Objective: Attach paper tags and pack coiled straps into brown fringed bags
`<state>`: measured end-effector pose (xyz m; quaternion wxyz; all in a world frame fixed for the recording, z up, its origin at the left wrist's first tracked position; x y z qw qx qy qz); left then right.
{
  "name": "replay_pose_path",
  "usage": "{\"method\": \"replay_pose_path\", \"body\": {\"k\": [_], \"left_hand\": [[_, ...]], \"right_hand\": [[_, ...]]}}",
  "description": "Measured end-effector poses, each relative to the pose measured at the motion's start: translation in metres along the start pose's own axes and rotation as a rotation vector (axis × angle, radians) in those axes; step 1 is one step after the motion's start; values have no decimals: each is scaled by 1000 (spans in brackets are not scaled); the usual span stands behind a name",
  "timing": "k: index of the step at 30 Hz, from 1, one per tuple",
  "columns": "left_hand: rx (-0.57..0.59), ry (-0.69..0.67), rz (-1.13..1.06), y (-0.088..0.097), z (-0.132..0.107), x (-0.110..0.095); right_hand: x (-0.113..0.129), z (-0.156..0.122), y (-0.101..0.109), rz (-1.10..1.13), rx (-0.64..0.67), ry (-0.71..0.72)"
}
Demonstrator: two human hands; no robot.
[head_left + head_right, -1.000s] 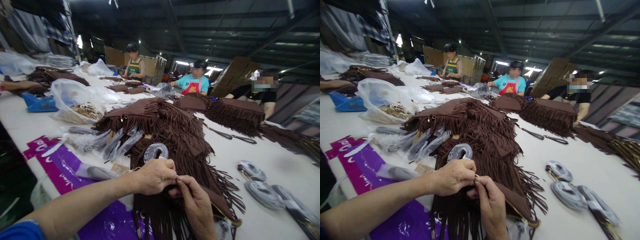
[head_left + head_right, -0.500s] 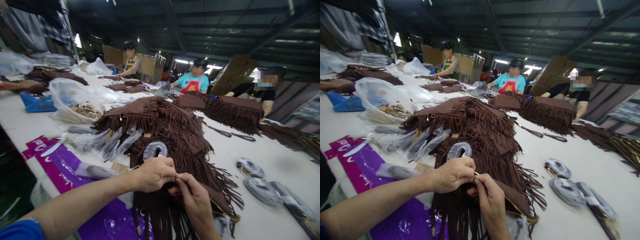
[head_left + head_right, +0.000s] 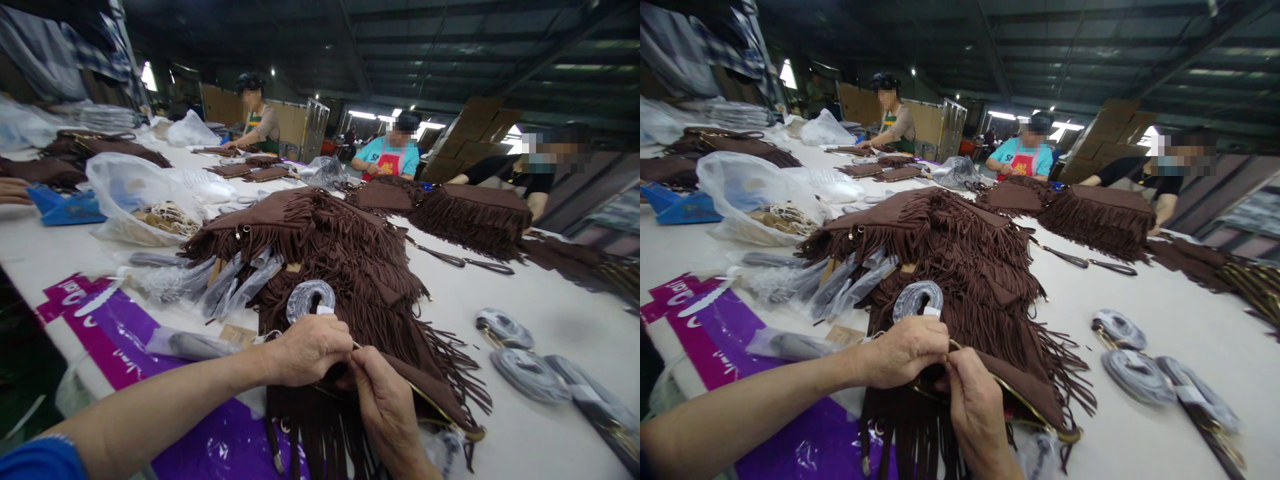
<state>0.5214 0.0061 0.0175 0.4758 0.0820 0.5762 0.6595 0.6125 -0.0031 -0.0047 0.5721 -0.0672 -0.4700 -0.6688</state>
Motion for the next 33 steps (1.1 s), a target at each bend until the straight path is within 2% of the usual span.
{"method": "replay_pose_path", "body": {"k": [3, 9, 14, 18, 20, 22, 26, 28, 30, 33], "left_hand": [[28, -2, -20, -1, 1, -1], [42, -57, -96, 2, 0, -4], [69, -47, -92, -4, 1, 2], [90, -86, -159, -4, 2, 6], [86, -93, -245, 4, 2, 7], [45, -93, -329, 20, 0, 8], [-213, -7, -299, 74, -15, 15], [-313, 75, -261, 94, -29, 18], [-326, 137, -224, 102, -43, 16], [-201, 168, -105, 89, -58, 8]], "right_hand": [[3, 0, -1, -19, -1, 36], [-2, -5, -4, -4, 56, 18], [3, -1, 1, -30, 14, 78], [-3, 3, -3, 32, 63, 15], [-6, 4, -2, 60, 96, -59], [-1, 5, 4, 54, 105, -91], [21, 16, 31, -129, -39, -48], [18, 27, 34, -225, -84, -115], [4, 43, 18, -279, 13, -231], [-17, 69, -21, -292, 221, -366]]}}
Point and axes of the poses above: each hand's wrist, its own z-axis towards the middle knuckle, its own y-axis out of the back of the hand, x = y × z, the point moved 9 cm from there along z, towards the middle knuckle, and after that the axes turned 4 degrees about x, right-handed, at the moved point
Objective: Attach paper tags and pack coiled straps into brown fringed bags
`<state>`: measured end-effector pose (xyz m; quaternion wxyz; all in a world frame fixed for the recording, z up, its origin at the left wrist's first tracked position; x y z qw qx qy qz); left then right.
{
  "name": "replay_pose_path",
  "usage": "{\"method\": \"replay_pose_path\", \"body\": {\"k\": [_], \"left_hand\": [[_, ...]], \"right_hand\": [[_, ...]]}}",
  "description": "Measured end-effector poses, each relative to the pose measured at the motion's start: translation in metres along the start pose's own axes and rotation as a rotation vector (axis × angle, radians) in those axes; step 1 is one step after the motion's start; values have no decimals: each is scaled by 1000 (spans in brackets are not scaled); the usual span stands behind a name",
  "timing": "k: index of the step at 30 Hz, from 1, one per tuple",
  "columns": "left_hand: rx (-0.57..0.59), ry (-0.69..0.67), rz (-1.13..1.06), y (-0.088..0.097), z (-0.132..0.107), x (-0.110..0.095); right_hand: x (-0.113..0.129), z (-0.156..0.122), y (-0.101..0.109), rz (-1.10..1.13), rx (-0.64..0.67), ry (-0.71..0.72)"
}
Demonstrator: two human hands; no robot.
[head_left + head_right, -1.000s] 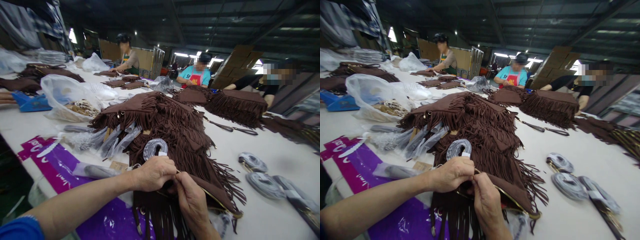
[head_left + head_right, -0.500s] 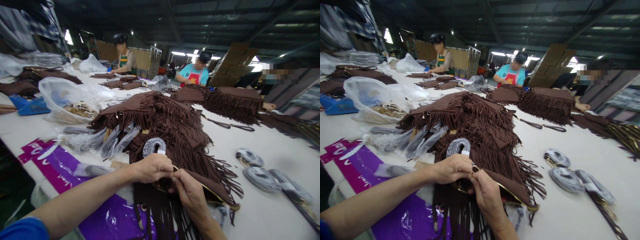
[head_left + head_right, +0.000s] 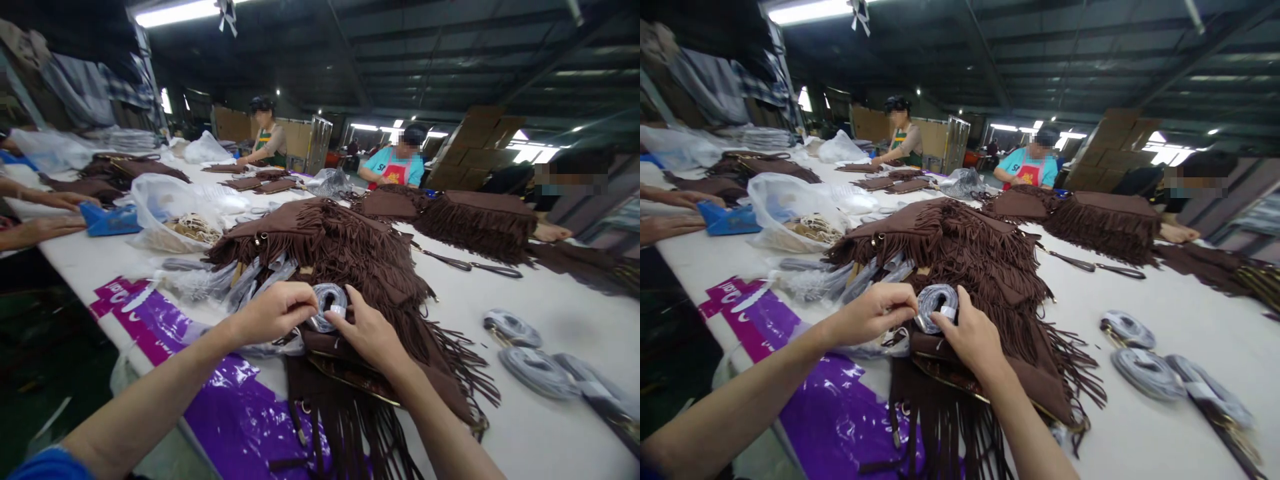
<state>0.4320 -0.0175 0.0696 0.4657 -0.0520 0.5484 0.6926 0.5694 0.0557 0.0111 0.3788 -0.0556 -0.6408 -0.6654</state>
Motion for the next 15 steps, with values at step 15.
{"method": "replay_pose_path", "body": {"k": [15], "left_hand": [[148, 70, 544, -73, 4, 17]], "right_hand": [[28, -123, 66, 29, -370, 587]]}}
Point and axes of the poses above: each hand's wrist, its own z-axis towards the middle knuckle, its own y-axis out of the back of the hand, x = y × z, the point moved 9 cm from there along z, towards the middle knuckle, and after that the axes turned 4 degrees about x, right-handed, at the moved point
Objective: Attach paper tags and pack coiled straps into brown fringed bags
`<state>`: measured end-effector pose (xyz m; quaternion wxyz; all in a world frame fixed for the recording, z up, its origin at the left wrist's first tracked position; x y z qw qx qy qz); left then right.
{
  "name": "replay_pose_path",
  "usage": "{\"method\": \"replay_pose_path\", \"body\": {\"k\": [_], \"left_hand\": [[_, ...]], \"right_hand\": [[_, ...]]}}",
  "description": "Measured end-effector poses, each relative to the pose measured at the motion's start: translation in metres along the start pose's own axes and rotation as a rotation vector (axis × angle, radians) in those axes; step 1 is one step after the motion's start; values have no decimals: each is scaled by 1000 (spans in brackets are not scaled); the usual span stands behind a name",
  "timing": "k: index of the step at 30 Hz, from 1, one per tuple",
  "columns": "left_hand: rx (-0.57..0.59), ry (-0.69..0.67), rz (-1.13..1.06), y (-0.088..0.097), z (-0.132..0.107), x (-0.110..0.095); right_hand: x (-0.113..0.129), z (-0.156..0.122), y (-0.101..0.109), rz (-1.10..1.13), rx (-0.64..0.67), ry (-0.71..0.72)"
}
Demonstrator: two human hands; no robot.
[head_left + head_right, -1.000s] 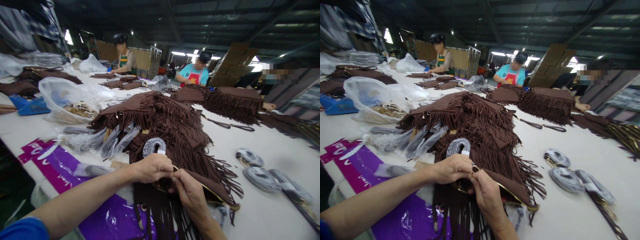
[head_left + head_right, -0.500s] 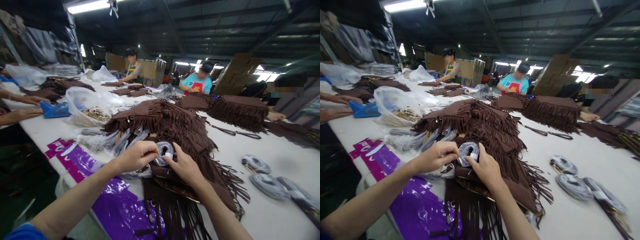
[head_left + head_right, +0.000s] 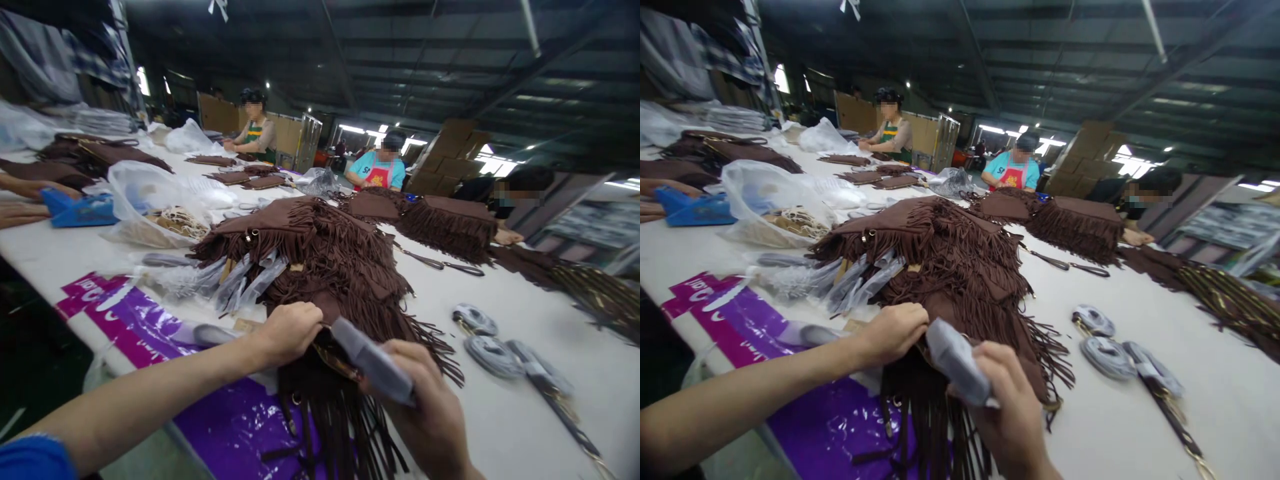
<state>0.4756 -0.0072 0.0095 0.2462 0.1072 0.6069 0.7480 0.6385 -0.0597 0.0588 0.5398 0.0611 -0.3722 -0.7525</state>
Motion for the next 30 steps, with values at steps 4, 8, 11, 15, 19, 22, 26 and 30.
{"method": "replay_pose_path", "body": {"k": [4, 8, 11, 15, 19, 22, 26, 30], "left_hand": [[-136, -22, -67, 14, 9, 2], [-274, -147, -12, 24, 0, -13], [-348, -172, 9, 28, -7, -16], [-362, -144, -25, 29, -10, -13], [-402, -141, -24, 37, -11, -17], [-398, -190, -2, 38, -11, -23], [-376, -224, 34, 26, -11, -23], [-344, -209, -3, 14, -11, -15]], "right_hand": [[45, -27, -22, -321, 160, 341], [22, -14, -32, -633, 6, 142], [13, -13, -53, -749, 21, 105], [27, -27, -79, -665, 69, 155], [37, -28, -80, -594, 77, 182], [16, -16, -72, -700, 76, 130], [-33, -11, -61, -864, 93, -23], [-57, -33, -61, -691, 218, -75]]}}
Point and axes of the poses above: each hand's wrist, its own z-axis towards the middle knuckle, its own y-axis out of the back of the hand, x = y × z, the point moved 9 cm from there along z, towards the middle knuckle, and after that the axes turned 4 degrees about x, right-handed, at the moved point
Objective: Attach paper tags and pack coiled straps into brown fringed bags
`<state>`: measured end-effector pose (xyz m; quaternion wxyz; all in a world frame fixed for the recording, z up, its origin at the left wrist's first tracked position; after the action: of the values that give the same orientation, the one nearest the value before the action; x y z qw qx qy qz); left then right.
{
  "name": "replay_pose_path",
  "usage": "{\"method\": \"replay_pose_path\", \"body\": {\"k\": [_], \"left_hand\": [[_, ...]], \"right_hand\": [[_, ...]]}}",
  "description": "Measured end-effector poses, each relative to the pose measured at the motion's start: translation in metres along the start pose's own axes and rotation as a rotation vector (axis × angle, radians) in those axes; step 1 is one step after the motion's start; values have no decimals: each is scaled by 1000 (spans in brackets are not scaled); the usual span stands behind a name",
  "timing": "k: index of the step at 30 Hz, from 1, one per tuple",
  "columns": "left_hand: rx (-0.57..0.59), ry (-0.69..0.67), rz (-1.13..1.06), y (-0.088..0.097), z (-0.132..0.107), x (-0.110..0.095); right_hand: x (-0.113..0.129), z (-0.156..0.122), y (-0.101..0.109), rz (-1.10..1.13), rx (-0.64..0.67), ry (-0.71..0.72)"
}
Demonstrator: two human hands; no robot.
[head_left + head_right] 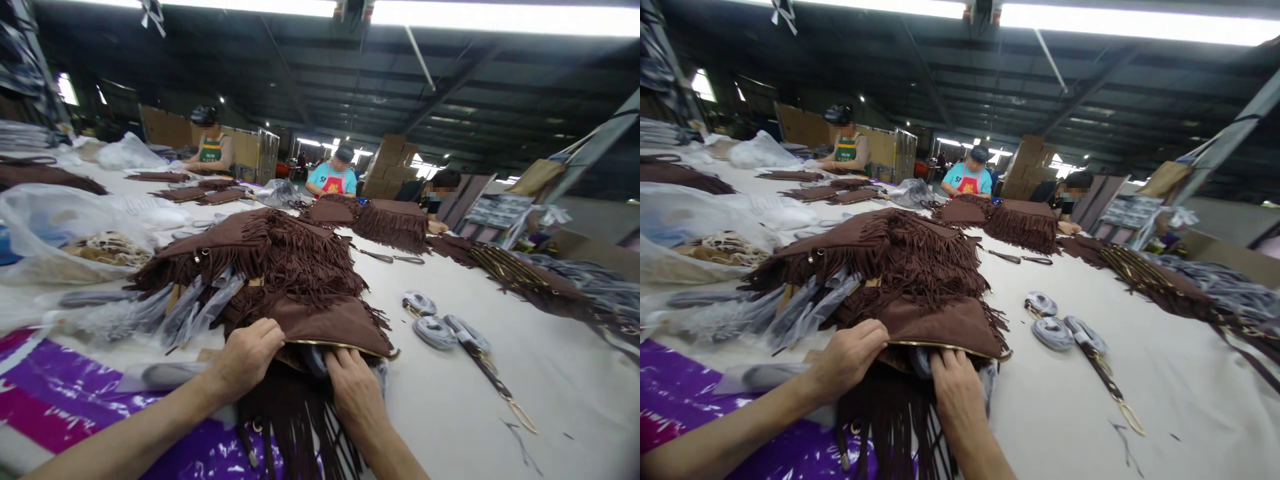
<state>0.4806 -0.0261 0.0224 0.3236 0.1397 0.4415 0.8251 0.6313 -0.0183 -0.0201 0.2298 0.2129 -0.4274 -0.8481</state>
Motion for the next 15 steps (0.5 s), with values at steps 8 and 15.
{"method": "replay_pose_path", "body": {"k": [8, 15], "left_hand": [[120, -121, -72, -5, -5, -8], [50, -105, -78, 2, -2, -12]], "right_hand": [[-30, -21, 6, 103, 125, -245], [14, -14, -3, 92, 264, -259]]}}
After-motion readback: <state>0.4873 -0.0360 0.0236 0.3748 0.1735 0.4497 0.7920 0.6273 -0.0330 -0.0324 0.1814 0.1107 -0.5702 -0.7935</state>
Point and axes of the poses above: each hand's wrist, its own z-axis towards the middle knuckle, its own y-axis out of the back of the hand, x = y × z, the point moved 9 cm from there along z, towards the middle knuckle, and after that the axes turned 4 degrees about x, right-handed, at the moved point
